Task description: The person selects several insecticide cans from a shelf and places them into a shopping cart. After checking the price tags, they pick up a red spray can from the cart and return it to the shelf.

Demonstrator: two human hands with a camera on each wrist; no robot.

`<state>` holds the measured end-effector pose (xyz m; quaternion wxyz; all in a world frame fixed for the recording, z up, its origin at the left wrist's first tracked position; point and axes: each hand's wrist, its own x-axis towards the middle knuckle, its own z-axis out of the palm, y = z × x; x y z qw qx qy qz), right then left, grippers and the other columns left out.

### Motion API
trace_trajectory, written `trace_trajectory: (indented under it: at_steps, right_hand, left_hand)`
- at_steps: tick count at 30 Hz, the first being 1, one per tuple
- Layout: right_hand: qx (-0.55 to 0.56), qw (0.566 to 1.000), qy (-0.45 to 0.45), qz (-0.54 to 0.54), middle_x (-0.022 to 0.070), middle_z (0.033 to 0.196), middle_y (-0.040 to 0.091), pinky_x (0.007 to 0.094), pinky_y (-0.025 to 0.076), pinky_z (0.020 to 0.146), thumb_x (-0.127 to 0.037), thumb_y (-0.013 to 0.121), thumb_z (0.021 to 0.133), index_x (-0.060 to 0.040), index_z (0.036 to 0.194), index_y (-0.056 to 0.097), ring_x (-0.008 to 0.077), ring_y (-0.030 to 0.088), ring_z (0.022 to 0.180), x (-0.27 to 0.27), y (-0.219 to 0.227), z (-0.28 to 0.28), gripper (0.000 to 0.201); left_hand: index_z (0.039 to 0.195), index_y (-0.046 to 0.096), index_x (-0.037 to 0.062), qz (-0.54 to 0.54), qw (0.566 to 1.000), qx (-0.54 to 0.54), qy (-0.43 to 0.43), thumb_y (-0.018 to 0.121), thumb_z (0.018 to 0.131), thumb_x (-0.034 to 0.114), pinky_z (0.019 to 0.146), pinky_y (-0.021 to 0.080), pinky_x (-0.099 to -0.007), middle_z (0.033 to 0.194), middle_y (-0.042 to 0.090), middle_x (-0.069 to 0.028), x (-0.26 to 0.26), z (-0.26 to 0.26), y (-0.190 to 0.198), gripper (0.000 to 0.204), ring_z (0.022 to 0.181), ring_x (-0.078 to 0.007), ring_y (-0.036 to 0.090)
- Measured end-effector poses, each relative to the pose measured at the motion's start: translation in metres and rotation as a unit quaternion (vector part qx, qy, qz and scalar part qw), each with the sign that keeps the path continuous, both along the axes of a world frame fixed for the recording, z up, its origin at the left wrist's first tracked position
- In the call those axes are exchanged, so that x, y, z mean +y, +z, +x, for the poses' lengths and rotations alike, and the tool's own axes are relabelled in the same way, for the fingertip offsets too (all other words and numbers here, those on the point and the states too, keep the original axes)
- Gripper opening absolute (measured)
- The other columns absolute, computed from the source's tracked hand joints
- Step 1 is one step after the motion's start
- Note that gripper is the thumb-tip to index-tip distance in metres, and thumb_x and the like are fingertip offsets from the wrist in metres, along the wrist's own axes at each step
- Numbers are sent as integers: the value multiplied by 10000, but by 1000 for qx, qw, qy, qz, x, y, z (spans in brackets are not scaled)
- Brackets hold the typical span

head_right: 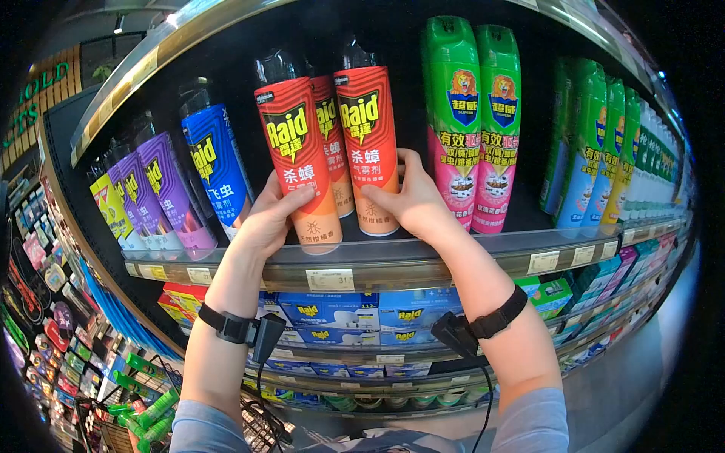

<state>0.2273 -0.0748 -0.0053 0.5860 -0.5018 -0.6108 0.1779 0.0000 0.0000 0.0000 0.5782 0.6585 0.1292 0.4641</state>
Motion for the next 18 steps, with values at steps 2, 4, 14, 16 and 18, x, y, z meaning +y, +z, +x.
trace_trajectory:
  at_steps: [2, 4, 14, 16, 18]
  right_hand:
    - [-19, 1000, 0, 22, 211, 1323, 584, 346, 476, 1025, -168, 775, 871, 38, 1458, 301, 246, 593, 1211, 3, -3, 0, 782]
    - [-1, 999, 10, 49, 208, 1322, 584, 347, 472, 1030, -147, 759, 882, 40, 1460, 298, 242, 589, 1214, 9, -7, 0, 762]
    - [-11, 998, 20, 50, 220, 1334, 577, 365, 451, 1050, -126, 701, 921, 25, 1484, 274, 265, 574, 1243, 10, -11, 5, 722]
    - [-11, 999, 15, 43, 223, 1332, 578, 370, 450, 1050, -133, 700, 922, 20, 1486, 272, 276, 575, 1243, 11, -11, 4, 724]
    - [-19, 999, 9, 39, 230, 1331, 578, 379, 448, 1052, -147, 704, 920, 11, 1492, 259, 297, 575, 1247, 12, -11, 5, 742]
  left_hand:
    - [1471, 318, 50, -12, 1000, -19, -3, 755, 884, 142, 1112, 418, -385, 1396, 533, -114, -1, -2, -1, 738, 1289, -242, 529]
    - [1462, 338, 46, -15, 1000, -15, -22, 756, 880, 140, 1113, 417, -389, 1392, 536, -115, 2, -5, 6, 723, 1289, -240, 528]
    - [1457, 370, 42, -39, 998, -25, -50, 733, 871, 108, 1128, 399, -408, 1396, 540, -111, -6, -4, 3, 692, 1305, -229, 517]
    - [1460, 368, 42, -38, 998, -25, -52, 732, 873, 113, 1129, 396, -406, 1397, 540, -110, -1, -5, 0, 695, 1306, -228, 515]
    - [1464, 365, 43, -35, 998, -25, -55, 731, 874, 119, 1130, 393, -403, 1399, 540, -109, 0, -6, -1, 698, 1308, -227, 513]
